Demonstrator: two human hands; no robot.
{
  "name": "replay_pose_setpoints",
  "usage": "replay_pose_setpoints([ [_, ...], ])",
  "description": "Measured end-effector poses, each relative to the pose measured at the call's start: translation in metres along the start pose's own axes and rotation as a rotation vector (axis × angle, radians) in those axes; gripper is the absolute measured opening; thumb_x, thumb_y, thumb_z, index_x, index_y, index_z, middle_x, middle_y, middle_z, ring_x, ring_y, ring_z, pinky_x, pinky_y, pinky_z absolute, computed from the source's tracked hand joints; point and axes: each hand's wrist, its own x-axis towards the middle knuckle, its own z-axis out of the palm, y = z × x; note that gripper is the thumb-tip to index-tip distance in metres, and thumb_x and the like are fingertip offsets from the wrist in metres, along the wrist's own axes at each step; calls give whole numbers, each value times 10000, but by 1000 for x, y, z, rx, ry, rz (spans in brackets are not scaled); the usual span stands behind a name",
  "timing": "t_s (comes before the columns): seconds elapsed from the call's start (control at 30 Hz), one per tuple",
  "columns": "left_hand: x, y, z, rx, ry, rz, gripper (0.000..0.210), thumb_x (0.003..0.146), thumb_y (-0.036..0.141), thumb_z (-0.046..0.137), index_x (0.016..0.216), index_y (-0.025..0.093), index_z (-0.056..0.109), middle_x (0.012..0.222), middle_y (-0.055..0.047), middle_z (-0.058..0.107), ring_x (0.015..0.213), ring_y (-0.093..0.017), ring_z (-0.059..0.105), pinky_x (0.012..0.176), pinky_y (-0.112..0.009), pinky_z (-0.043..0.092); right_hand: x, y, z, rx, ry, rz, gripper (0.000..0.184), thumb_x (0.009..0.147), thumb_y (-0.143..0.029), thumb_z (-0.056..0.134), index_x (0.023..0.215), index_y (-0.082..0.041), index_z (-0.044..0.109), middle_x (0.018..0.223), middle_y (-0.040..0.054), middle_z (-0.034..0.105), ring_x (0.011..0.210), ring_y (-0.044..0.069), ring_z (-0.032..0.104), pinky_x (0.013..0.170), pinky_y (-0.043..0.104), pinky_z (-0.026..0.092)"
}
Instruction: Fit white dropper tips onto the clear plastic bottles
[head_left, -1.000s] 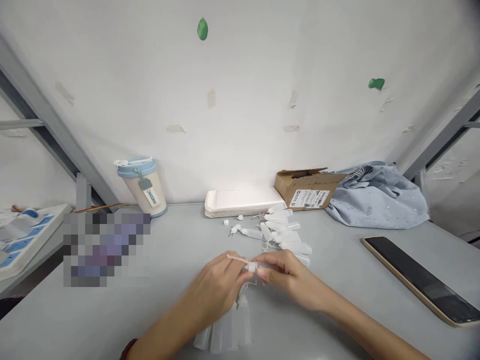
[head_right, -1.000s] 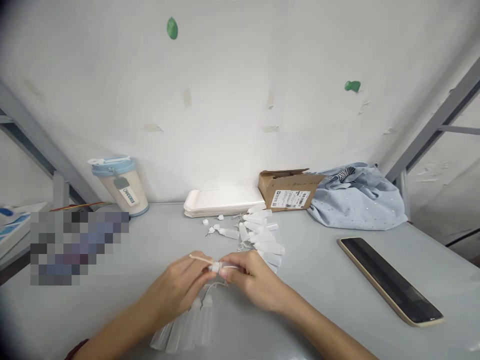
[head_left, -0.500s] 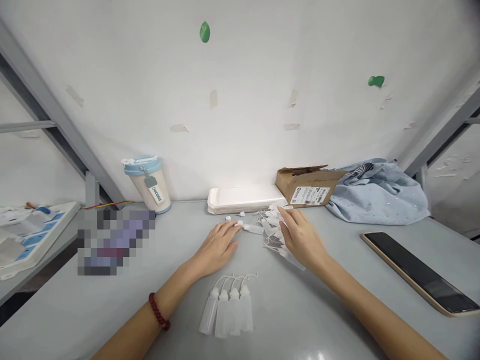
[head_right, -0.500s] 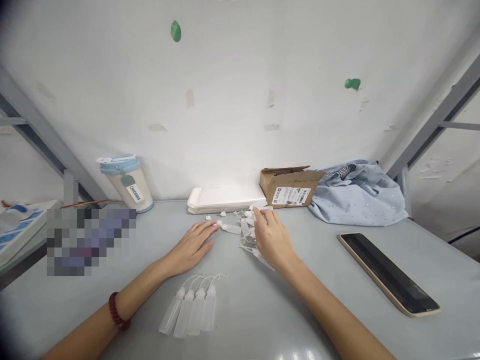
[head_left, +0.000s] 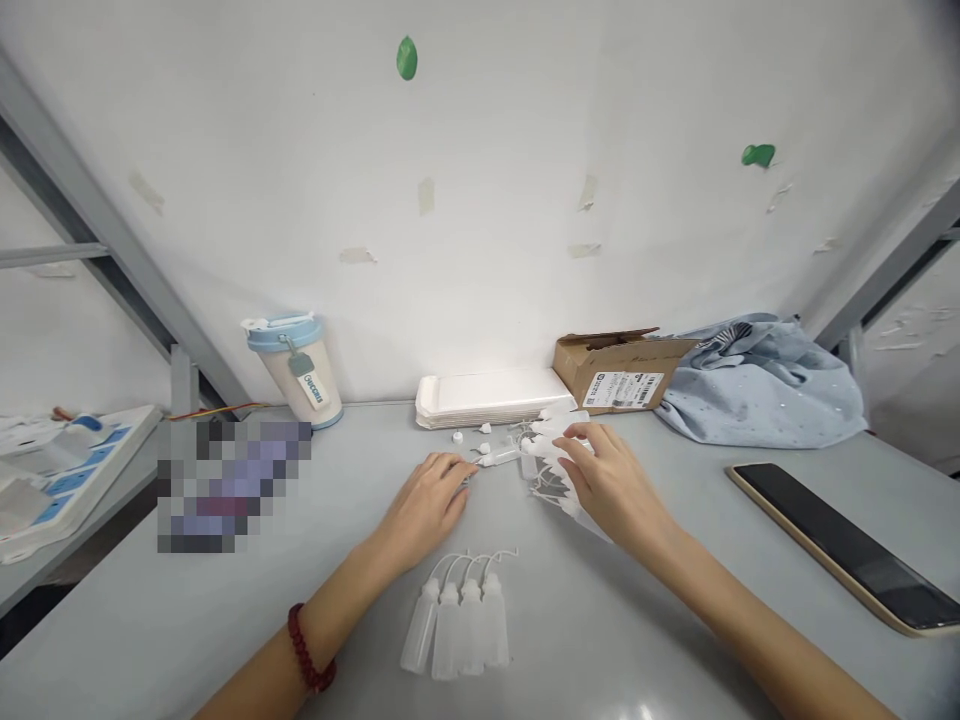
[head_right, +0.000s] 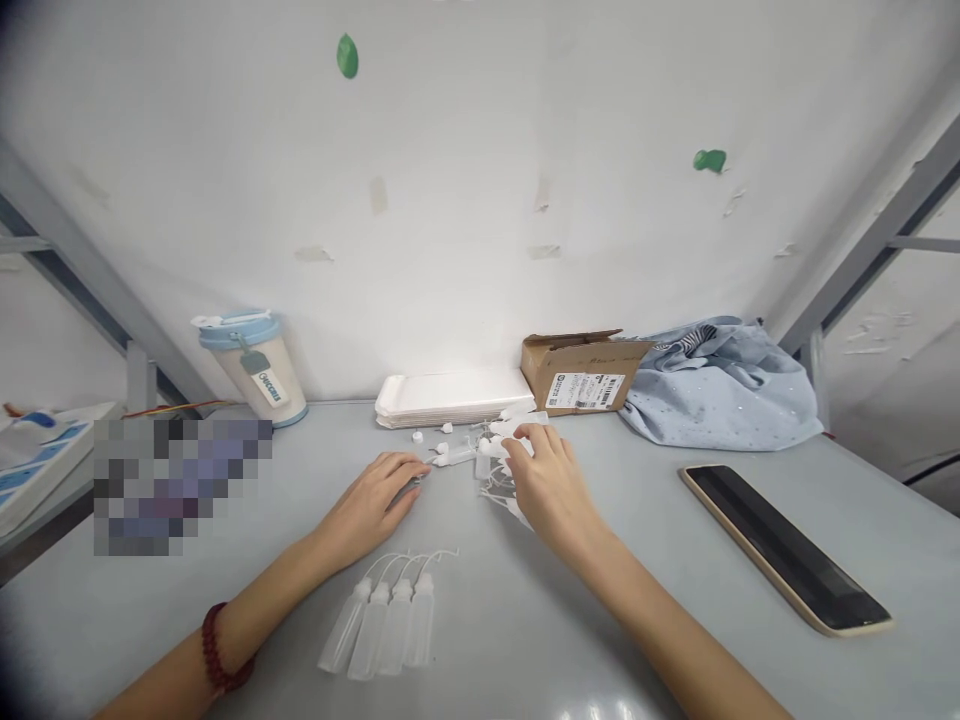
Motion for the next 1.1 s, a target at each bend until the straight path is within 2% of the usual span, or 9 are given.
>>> replay_pose_setpoints([
  [0.1,0,1,-1,-21,3,-17,186,850,115,413,941,191,557,946,-57,590,914,-214,530,799,-371,459,-1,-9,-2,170,-4,-41,201,886,-136,413,954,-148,602,960,132,576,835,238,527,689,370,445],
  [0.17,0,2,0,-40,12,-42,156,840,105,416,906,194,526,918,-47,582,888,-205,539,773,-352,464,-3,-18,-7,287,-51,-75,195,888,-130,406,916,-157,596,883,101,592,796,214,535,677,345,439],
  [0.27,-2,3,0,-62,33,-96,148,829,109,421,925,201,484,909,-41,572,849,-194,559,734,-332,474,-9,-38,-17,427,-222,-108,185,885,-117,408,866,-161,586,753,53,603,702,179,544,644,303,429],
  [0.43,-3,9,0,-82,31,-151,175,832,130,410,981,207,458,900,-34,579,799,-178,573,702,-309,472,-22,-64,-32,593,-520,-204,136,877,-176,462,971,-171,559,744,23,627,622,149,558,557,237,391],
  [0.6,-3,9,0,-73,27,-165,182,815,128,396,960,214,465,939,-49,577,839,-198,569,715,-321,459,-25,-67,-35,637,-670,-304,154,873,-202,467,997,-185,556,815,32,647,691,154,588,582,224,380],
  [0.73,-4,8,0,-58,11,-164,183,808,128,384,950,211,466,927,-58,586,825,-212,576,715,-335,451,-22,-65,-33,638,-723,-342,144,890,-234,450,969,-200,566,774,16,642,659,140,578,567,215,357],
  [0.97,-7,13,-8,-102,-12,-221,199,795,138,383,953,205,484,899,-55,599,771,-204,592,689,-330,455,-22,-63,-31,597,-732,-387,183,923,-303,429,901,-213,587,703,-4,625,610,120,549,534,211,318],
  [1.1,-5,16,-17,-148,-4,-300,165,800,184,411,914,198,530,851,-37,635,693,-169,601,625,-279,467,-21,-61,-31,498,-639,-397,195,928,-265,411,873,-194,584,678,7,593,573,118,508,514,228,290],
])
